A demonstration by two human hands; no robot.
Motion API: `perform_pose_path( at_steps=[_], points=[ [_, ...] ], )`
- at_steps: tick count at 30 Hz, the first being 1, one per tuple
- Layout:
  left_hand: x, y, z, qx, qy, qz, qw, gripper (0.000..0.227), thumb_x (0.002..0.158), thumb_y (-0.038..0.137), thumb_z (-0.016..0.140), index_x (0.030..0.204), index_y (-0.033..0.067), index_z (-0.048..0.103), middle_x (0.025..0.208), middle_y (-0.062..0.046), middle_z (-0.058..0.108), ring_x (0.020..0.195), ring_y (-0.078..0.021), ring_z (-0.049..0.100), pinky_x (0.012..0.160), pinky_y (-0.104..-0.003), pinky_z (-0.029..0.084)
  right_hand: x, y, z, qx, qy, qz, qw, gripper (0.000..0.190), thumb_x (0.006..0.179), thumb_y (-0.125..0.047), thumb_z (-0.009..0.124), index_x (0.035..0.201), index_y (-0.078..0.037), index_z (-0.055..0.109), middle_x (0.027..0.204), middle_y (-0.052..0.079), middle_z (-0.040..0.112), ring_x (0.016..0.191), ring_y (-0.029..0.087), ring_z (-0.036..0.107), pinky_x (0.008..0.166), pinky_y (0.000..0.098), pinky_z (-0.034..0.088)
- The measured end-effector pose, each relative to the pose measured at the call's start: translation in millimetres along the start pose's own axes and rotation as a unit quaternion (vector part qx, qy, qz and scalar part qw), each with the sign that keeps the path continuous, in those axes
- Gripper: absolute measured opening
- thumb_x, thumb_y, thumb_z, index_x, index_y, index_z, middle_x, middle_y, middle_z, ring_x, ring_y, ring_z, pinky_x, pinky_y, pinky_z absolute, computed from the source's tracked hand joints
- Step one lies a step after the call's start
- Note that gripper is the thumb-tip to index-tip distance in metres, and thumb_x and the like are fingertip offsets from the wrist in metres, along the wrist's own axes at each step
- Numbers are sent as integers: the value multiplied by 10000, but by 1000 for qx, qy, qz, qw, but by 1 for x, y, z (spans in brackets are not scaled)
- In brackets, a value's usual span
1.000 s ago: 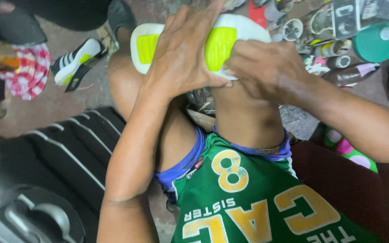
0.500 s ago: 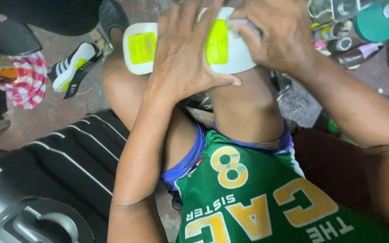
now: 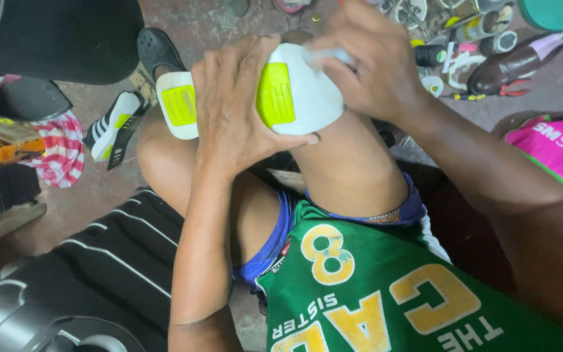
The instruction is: The person wipes the sole of a white and yellow sneaker with a white cloth, then switches to a black sneaker and wipes its sole. The person handles the shoes one at a time while sitting on the floor.
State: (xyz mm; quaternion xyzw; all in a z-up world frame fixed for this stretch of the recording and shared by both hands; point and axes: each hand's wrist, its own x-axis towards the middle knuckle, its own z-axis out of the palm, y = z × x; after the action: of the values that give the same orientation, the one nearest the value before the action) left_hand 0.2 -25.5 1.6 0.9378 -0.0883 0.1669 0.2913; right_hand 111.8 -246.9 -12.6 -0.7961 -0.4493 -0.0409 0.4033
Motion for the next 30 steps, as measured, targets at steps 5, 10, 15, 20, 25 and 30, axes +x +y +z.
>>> perform_pose_path(
  at_steps=[5,10,15,20,25,30],
  points=[
    [-4,-3,-3,-7,-10,-10,1000,1201,537,664,1001,1481,100,517,1407,-120,554,1270,-356,510,1105,-480,371,-33,-2,-8,67,-22,45,996,121,954,-68,790,1066,-76,746,1038,101,686,732,217,635,648,323,473],
    [-3,-2,-1,4,-19,-12,1000,1253,527,681,1014,1487,83,474,1365,-120,566,1233,-342,509,1082,-452,374,14,15,7,46,-36,-48,997,77,1043,-92,714,1112,-62,728,1073,60,710,879,243,689,788,353,536],
    [6,-5,-2,-44,-43,-61,996,1467,440,685,990,1530,-48,336,1228,-146,576,1148,-383,517,1031,-496,375,50,13,10,-24,-78,-120,989,107,1045,-165,730,1089,-68,742,1087,59,707,915,260,683,765,381,542],
    [0,-7,-7,-3,-45,-17,999,1381,487,712,998,1552,73,392,1401,-127,546,1279,-358,499,1104,-486,361,7,-9,-20,-20,-124,-109,986,101,1003,-190,791,1064,-124,746,1011,57,659,908,259,654,750,393,504],
    [3,4,-2,62,-50,14,997,1278,509,720,995,1528,167,456,1411,-146,512,1225,-374,476,1040,-505,350,-13,-10,-15,-24,-17,-97,995,143,861,-46,798,960,-100,710,957,62,643,846,259,660,778,438,523],
    [0,-6,7,19,-45,-28,998,1175,616,632,991,1535,160,432,1519,-150,476,1368,-377,456,1121,-501,369,-33,-20,0,31,36,-34,998,186,934,-8,772,1085,-49,672,1039,108,639,909,270,678,757,364,537]
  ],
)
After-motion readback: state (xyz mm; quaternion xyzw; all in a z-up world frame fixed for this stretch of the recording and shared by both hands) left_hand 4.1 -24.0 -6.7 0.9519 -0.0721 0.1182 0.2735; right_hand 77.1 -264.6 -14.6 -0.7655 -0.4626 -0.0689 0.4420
